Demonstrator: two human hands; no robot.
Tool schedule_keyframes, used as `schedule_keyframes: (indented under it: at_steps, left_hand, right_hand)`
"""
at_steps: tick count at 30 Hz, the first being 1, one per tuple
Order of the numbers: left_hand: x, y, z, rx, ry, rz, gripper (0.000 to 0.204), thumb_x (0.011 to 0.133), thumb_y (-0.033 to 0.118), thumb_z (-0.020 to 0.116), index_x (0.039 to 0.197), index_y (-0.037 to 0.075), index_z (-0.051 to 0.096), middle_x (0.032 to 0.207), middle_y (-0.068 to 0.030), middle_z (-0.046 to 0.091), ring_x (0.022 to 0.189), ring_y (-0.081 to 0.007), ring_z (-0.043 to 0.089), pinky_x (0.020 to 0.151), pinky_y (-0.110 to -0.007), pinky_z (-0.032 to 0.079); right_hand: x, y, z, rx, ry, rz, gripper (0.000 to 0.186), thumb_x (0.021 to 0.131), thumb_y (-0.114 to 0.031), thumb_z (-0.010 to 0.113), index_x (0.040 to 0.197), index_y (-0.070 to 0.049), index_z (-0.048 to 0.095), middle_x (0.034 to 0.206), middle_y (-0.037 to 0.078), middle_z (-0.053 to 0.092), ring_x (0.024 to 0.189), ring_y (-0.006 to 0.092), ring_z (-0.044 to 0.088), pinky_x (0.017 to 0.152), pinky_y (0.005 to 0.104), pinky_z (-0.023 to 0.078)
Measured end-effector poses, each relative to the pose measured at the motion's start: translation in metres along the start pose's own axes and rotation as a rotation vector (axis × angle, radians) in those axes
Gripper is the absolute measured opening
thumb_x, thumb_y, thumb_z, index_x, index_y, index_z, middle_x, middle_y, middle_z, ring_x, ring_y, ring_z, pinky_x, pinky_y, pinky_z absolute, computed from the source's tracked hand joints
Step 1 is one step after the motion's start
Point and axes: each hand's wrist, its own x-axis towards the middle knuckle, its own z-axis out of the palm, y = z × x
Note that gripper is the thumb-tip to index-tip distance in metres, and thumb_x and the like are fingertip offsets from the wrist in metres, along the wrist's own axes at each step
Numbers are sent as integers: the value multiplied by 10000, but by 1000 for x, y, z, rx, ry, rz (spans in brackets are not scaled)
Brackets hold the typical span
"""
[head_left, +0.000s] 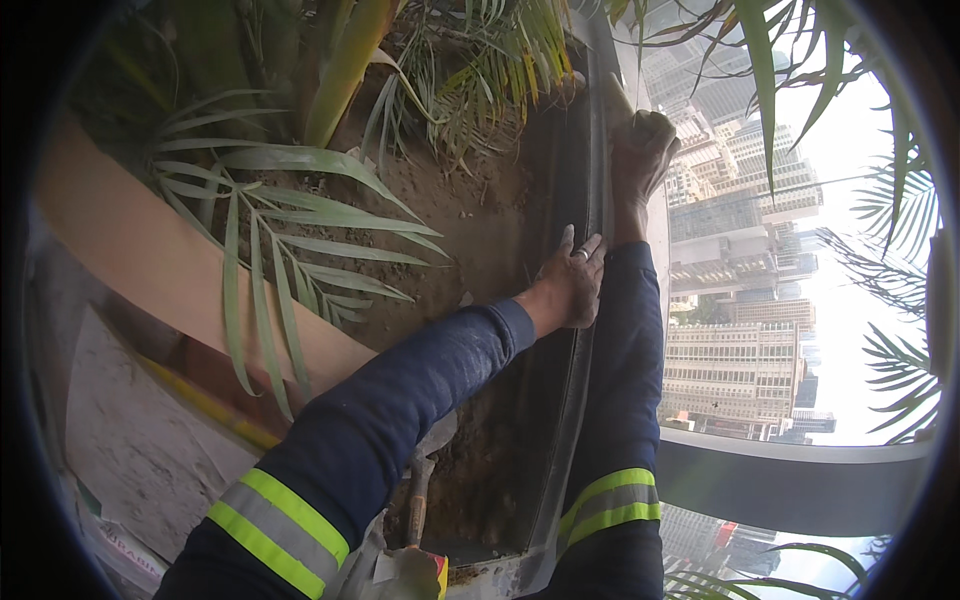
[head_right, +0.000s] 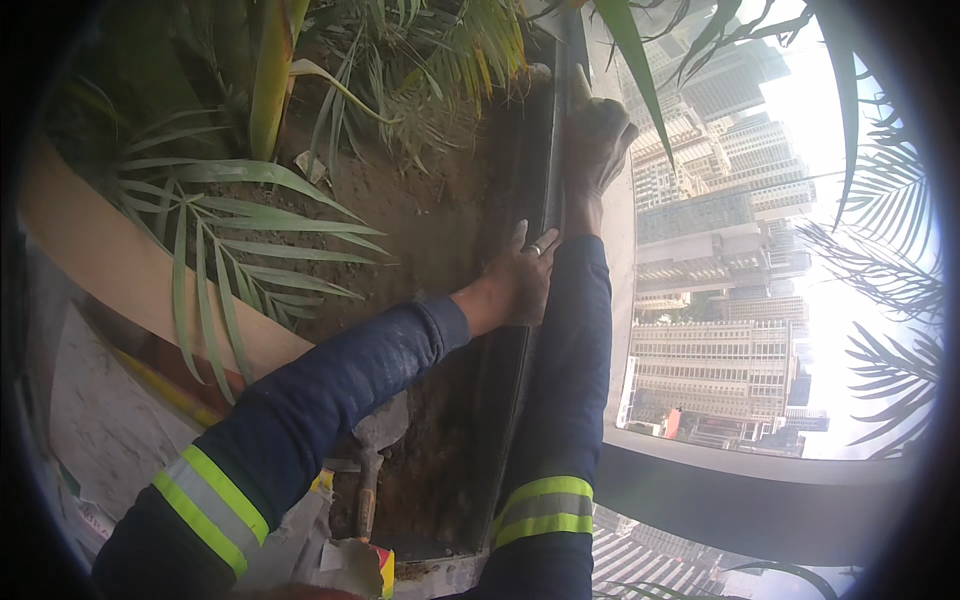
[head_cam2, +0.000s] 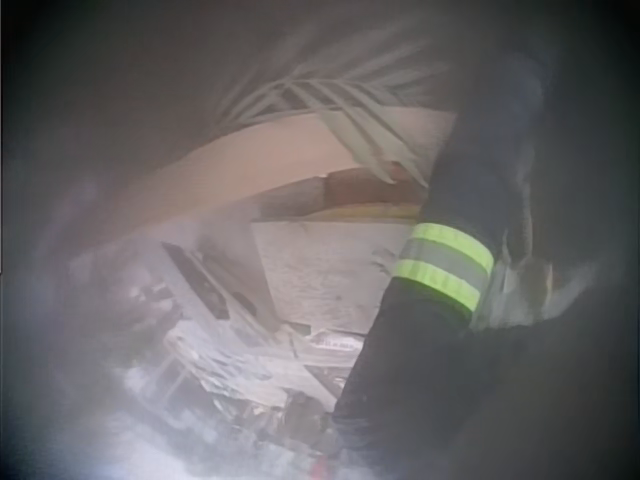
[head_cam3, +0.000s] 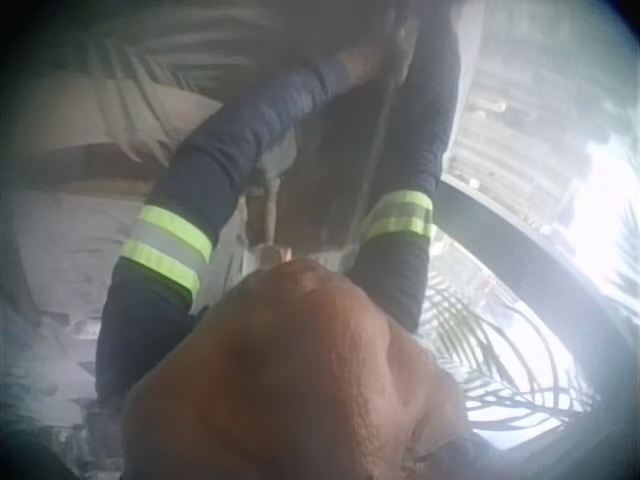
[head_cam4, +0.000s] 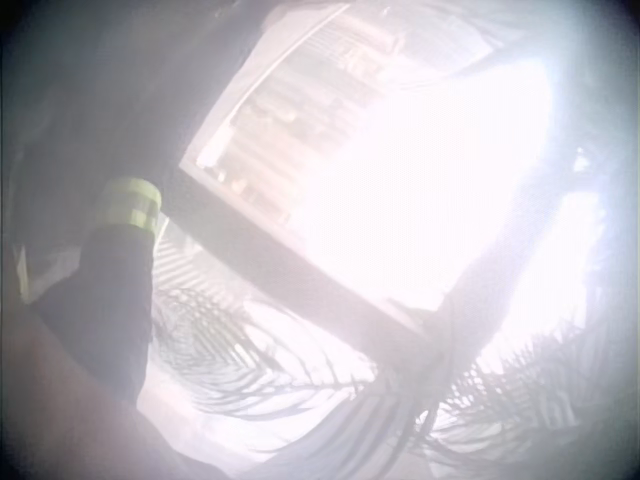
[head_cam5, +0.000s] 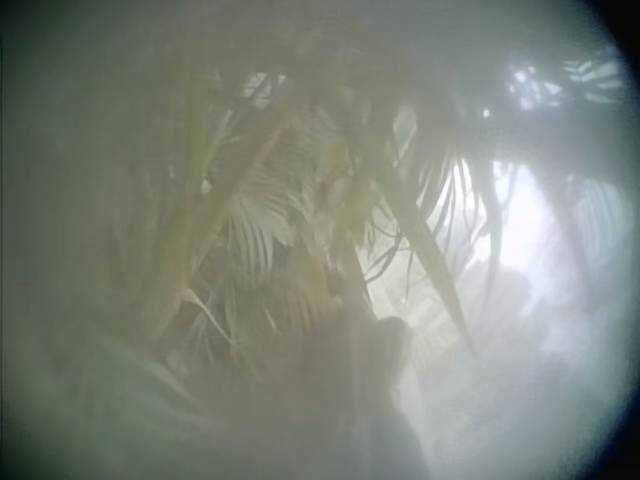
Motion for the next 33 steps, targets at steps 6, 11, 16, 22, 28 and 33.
schedule_keyframes:
  at_steps: [6, 11, 16, 22, 28, 33]
  left_hand:
    - [0, 0, -4, 17, -47, 18, 639, 1014, 348, 399, 1529, -29, 431, 1674, -189, 286, 1582, -299, 194, 1253, -615, 139]
    - [7, 3, 10, -14, 14, 47, 673, 995, 412, 455, 1551, 34, 426, 1647, -199, 341, 1574, -317, 219, 1236, -646, 163]
    - [5, -4, -3, -56, -12, 92, 696, 953, 481, 539, 1526, 90, 472, 1604, -191, 417, 1545, -359, 284, 1205, -697, 196]
    - [2, -4, -13, -27, -20, 130, 708, 949, 495, 544, 1516, 76, 473, 1587, -180, 445, 1505, -400, 348, 1191, -713, 216]
    - [4, -3, -3, 33, 19, 147, 761, 947, 528, 533, 1535, 55, 436, 1588, -203, 435, 1515, -412, 327, 1182, -718, 232]
    - [5, -4, 7, -96, 122, 107, 794, 954, 542, 519, 1531, 6, 419, 1611, -231, 384, 1527, -409, 303, 1192, -708, 219]
  right_hand:
    - [6, 1, 11, 30, 17, -40, 380, 897, -266, 726, 1181, -100, 535, 1115, 152, 616, 1074, 389, 575, 893, 512, 503]
    - [8, 16, 15, -62, -56, -118, 449, 873, -279, 783, 1212, -95, 553, 1104, 199, 608, 1082, 389, 577, 885, 497, 496]
    - [5, 29, 28, 134, 115, -10, 417, 885, -283, 771, 1190, -98, 554, 1131, 234, 593, 1046, 413, 594, 889, 511, 495]
    - [21, 37, 38, 46, 98, -44, 460, 848, -292, 764, 1182, -89, 521, 1150, 155, 627, 1129, 404, 556, 889, 533, 522]
    - [21, 33, 33, 75, 76, 64, 471, 852, -295, 744, 1225, -102, 531, 1148, 128, 615, 1146, 405, 543, 888, 531, 533]
    - [19, 5, 11, 42, -39, 124, 438, 866, -291, 717, 1240, -139, 545, 1180, 172, 571, 1094, 417, 577, 870, 548, 536]
